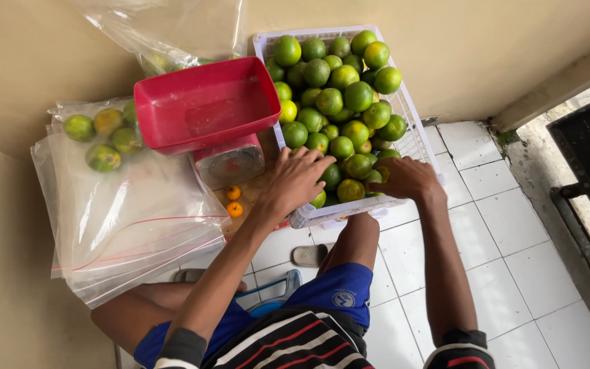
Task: The person repeatedly picks green limes from a white crate and places them into the red tray of a mechanical scale. They continue adding limes one by one, occasionally adjusting the pile in the tray, while more limes remain in the crate and some are already bagged nearby.
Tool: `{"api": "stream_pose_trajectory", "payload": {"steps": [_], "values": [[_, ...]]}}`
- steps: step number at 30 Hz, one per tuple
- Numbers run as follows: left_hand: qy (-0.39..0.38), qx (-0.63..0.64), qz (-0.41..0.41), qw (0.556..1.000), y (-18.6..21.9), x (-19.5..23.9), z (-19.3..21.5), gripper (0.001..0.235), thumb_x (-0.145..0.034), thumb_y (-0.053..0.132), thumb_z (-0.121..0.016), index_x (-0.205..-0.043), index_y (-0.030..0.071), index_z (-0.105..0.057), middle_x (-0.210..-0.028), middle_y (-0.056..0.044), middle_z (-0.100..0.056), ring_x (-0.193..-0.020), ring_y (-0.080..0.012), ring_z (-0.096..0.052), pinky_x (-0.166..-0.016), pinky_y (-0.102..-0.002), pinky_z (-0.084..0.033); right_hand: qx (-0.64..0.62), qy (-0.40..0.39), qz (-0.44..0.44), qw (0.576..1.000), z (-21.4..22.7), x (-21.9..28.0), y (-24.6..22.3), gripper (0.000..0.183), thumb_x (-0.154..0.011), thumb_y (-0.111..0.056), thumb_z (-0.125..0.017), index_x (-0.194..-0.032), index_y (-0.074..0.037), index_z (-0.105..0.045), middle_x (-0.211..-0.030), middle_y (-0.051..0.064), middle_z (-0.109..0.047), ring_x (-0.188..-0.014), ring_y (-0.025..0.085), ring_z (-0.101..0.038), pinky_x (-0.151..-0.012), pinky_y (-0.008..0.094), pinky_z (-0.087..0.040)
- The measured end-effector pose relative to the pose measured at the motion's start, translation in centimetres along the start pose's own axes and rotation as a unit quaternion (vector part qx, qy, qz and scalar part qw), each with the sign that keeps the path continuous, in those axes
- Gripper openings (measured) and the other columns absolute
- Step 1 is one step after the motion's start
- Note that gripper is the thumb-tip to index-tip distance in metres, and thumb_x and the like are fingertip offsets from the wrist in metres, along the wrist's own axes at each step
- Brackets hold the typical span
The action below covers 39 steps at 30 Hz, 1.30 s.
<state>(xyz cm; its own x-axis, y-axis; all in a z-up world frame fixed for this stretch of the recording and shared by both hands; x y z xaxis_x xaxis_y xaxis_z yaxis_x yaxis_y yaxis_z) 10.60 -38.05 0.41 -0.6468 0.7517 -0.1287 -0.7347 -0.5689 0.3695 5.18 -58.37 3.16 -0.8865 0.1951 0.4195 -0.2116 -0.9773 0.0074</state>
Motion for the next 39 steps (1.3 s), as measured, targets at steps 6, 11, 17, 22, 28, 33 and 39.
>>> {"api": "stream_pose_trajectory", "payload": {"steps": [6, 11, 17, 22, 28, 33, 39], "values": [[-0.088, -0.081, -0.001, 0.993, -0.7, -5.2, -7.0, 0.070, -0.073, 0.033, -0.084, -0.138, 0.021, -0.062, -0.113, -0.013, -0.073, -0.107, -0.0345, -0.065, -0.087, -0.056, -0.036, 0.013, 0.002, -0.008, 1.000, -3.3, -3.1, 1.4, 0.076, -0.075, -0.078, -0.071, -0.131, -0.027, -0.066, -0.109, 0.011, -0.079, -0.097, 0.035, -0.077, -0.081, 0.048, -0.058], [-0.080, -0.087, 0.029, 0.993, -0.1, -5.4, -6.9, 0.069, -0.066, 0.031, -0.094, -0.129, 0.016, -0.068, -0.103, -0.015, -0.071, -0.095, -0.0335, -0.069, -0.090, -0.052, -0.035, -0.066, 0.043, -0.032, 0.996, -3.5, -2.9, 2.3, 0.076, -0.070, -0.079, -0.073, -0.126, -0.028, -0.071, -0.104, 0.016, -0.078, -0.098, 0.041, -0.075, -0.085, 0.052, -0.057], [-0.045, -0.078, -0.014, 0.996, -0.8, -3.9, -7.1, 0.064, -0.082, 0.040, -0.081, -0.136, 0.013, -0.059, -0.107, -0.014, -0.070, -0.100, -0.0350, -0.068, -0.096, -0.053, -0.034, -0.162, 0.109, -0.049, 0.979, -2.9, -0.6, 2.2, 0.071, -0.081, -0.078, -0.063, -0.121, -0.021, -0.076, -0.094, 0.016, -0.079, -0.094, 0.041, -0.074, -0.087, 0.052, -0.058], [-0.038, -0.043, -0.018, 0.998, -0.7, -3.7, -6.0, 0.065, -0.087, 0.044, -0.076, -0.140, 0.016, -0.052, -0.120, -0.013, -0.068, -0.111, -0.0345, -0.065, -0.098, -0.054, -0.036, -0.210, 0.158, -0.053, 0.963, -3.5, -0.6, 2.6, 0.065, -0.087, -0.069, -0.062, -0.119, -0.014, -0.075, -0.083, 0.012, -0.078, -0.094, 0.042, -0.072, -0.091, 0.056, -0.054], [-0.025, 0.087, -0.025, 0.996, 2.2, -2.2, 1.1, 0.065, -0.101, 0.050, -0.058, -0.148, 0.006, -0.048, -0.127, -0.023, -0.068, -0.116, -0.0390, -0.066, -0.094, -0.053, -0.044, -0.238, 0.190, -0.061, 0.950, -3.8, -0.8, 2.9, 0.064, -0.095, -0.068, -0.054, -0.118, -0.011, -0.072, -0.079, 0.008, -0.077, -0.093, 0.039, -0.072, -0.090, 0.058, -0.053], [0.002, 0.093, -0.027, 0.995, 1.8, -2.6, 0.2, 0.072, -0.103, 0.063, -0.044, -0.149, 0.008, -0.045, -0.121, -0.022, -0.070, -0.110, -0.0367, -0.070, -0.088, -0.051, -0.046, -0.237, 0.185, -0.062, 0.952, -3.3, -0.3, 2.5, 0.066, -0.099, -0.065, -0.049, -0.123, -0.005, -0.064, -0.081, 0.012, -0.077, -0.098, 0.042, -0.071, -0.092, 0.059, -0.051], [0.039, 0.175, -0.015, 0.984, 1.3, -2.6, 0.9, 0.074, -0.107, 0.063, -0.035, -0.146, 0.001, -0.043, -0.117, -0.028, -0.070, -0.103, -0.0416, -0.073, -0.087, -0.055, -0.047, -0.248, 0.216, -0.074, 0.941, -4.9, -1.8, 3.9, 0.069, -0.106, -0.069, -0.035, -0.119, -0.007, -0.060, -0.076, 0.015, -0.076, -0.094, 0.045, -0.071, -0.089, 0.063, -0.050]]}}
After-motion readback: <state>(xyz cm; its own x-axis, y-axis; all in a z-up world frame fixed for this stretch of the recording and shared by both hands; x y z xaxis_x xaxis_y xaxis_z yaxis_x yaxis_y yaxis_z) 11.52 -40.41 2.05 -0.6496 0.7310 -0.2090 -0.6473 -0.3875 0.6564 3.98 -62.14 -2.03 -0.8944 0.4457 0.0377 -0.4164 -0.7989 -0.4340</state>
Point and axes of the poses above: each hand's wrist, its own x-axis away from the middle knuckle, its own z-axis out of the back of the hand, y = z × x, the point moved 6 cm from there along -x, towards the middle knuckle
